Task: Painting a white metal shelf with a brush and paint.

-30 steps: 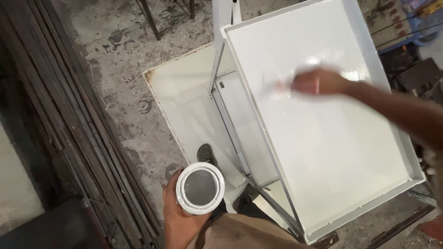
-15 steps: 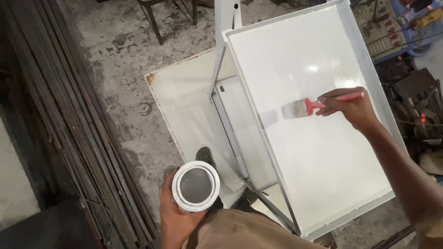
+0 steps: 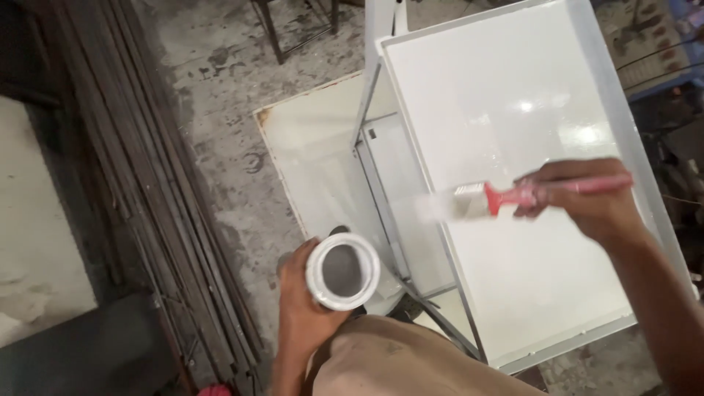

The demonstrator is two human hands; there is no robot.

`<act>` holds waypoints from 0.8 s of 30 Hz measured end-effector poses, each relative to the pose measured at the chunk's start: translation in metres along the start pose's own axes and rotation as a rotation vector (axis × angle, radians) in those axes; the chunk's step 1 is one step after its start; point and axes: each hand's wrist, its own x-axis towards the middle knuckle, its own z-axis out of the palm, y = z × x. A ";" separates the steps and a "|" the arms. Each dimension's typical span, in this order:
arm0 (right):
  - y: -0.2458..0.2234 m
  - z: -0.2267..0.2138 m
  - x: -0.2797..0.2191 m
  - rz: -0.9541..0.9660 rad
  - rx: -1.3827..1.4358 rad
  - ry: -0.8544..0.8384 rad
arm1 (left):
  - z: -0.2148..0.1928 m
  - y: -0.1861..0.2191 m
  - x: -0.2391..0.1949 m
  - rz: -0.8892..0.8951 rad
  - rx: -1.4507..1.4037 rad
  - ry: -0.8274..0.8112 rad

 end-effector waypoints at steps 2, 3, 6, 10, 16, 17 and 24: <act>-0.038 0.033 -0.018 -0.105 -0.029 -0.119 | 0.007 0.009 0.009 0.058 0.048 -0.029; -0.056 0.048 -0.028 -0.211 -0.063 -0.226 | 0.011 0.014 0.015 0.124 0.089 -0.062; -0.120 0.105 -0.035 -0.577 -0.206 -0.243 | 0.021 0.027 0.029 0.260 0.158 -0.152; -0.054 0.129 -0.039 -0.526 -0.223 -0.161 | 0.038 0.046 0.044 0.382 0.235 -0.215; 0.012 0.056 -0.064 0.271 0.802 0.269 | 0.070 0.056 0.073 0.340 0.130 -0.194; 0.014 0.043 -0.068 0.275 0.827 0.361 | 0.079 0.056 0.079 0.357 0.113 -0.190; 0.118 -0.066 -0.071 -0.157 1.058 0.456 | 0.141 0.088 0.143 0.299 -0.081 -0.256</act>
